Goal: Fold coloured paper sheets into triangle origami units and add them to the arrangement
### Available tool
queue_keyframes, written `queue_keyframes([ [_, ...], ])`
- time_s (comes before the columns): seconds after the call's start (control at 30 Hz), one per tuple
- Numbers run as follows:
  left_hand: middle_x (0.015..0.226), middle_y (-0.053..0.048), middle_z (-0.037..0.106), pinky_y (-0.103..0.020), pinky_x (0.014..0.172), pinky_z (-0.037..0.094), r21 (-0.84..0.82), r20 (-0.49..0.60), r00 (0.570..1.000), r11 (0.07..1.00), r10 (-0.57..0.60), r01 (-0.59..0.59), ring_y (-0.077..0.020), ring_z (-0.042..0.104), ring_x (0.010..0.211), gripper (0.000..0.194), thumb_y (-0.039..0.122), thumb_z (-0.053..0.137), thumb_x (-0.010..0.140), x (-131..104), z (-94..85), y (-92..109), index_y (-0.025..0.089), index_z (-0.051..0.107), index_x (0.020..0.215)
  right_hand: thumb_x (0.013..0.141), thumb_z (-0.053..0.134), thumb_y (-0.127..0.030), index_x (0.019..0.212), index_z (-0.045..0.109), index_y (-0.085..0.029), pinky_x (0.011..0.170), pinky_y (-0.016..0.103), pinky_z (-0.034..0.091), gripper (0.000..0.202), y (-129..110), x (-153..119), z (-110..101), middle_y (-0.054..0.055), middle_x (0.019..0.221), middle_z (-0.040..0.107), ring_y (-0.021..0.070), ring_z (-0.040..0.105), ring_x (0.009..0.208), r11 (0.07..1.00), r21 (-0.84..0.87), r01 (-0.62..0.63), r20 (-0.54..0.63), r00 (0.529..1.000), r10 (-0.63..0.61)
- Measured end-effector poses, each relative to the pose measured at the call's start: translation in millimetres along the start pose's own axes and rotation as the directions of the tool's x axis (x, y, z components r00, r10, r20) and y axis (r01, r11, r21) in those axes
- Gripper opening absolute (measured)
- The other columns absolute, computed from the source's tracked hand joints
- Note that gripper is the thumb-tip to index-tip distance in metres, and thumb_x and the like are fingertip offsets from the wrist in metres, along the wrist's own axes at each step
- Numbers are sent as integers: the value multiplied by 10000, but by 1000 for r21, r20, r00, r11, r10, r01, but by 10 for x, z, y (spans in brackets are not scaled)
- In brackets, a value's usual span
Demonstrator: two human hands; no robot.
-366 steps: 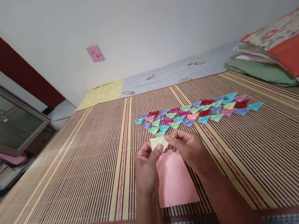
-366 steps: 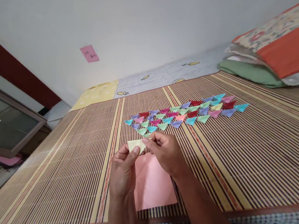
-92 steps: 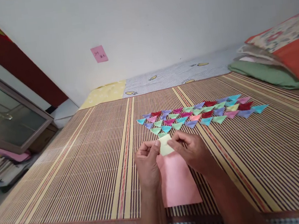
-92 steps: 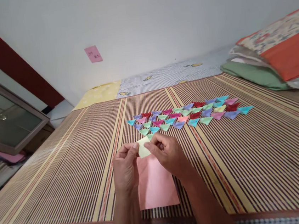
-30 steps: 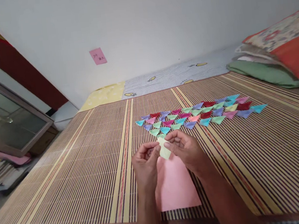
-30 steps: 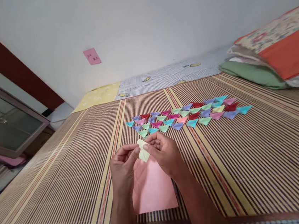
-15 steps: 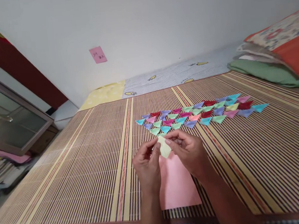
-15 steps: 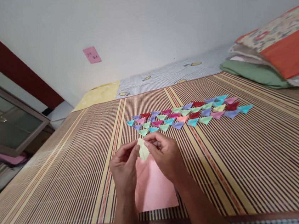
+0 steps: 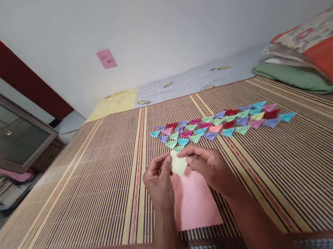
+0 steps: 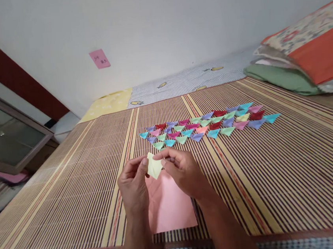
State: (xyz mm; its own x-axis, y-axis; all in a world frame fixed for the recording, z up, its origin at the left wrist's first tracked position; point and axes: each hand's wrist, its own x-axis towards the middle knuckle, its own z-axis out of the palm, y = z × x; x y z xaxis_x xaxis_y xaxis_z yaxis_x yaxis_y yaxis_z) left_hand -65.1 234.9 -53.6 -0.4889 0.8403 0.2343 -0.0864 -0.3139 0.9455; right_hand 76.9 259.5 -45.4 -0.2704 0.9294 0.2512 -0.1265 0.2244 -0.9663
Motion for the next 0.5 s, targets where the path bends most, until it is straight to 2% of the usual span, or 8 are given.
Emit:
queue_keyframes([
  [0.17, 611, 50, 600, -149, 492, 406, -52, -61, 998, 999, -2, -1, -59, 488, 516, 214, 274, 861, 746, 6, 4, 10, 171, 677, 781, 823, 602, -105, 1091, 748, -235, 802, 335, 531, 332, 74, 2, -45, 41, 988, 692, 202, 651, 950, 998, 59, 3, 98, 995, -9],
  [0.27, 624, 40, 611, -147, 499, 407, -43, -17, 999, 999, -28, 27, -57, 492, 528, 197, 276, 859, 750, 18, -13, 1, 164, 698, 766, 814, 622, -100, 1084, 753, -237, 858, 366, 543, 330, 81, 6, -56, 57, 1106, 694, 222, 657, 1023, 996, 86, -7, 96, 995, -2],
  [0.5, 687, 7, 689, -162, 556, 454, -68, 94, 994, 996, -50, 56, -67, 543, 577, 122, 283, 854, 766, 85, -126, -75, 187, 795, 814, 815, 642, -108, 1101, 754, -243, 870, 374, 548, 335, 72, 13, -84, 51, 1129, 702, 228, 659, 1063, 996, 83, -17, 105, 994, 8],
])
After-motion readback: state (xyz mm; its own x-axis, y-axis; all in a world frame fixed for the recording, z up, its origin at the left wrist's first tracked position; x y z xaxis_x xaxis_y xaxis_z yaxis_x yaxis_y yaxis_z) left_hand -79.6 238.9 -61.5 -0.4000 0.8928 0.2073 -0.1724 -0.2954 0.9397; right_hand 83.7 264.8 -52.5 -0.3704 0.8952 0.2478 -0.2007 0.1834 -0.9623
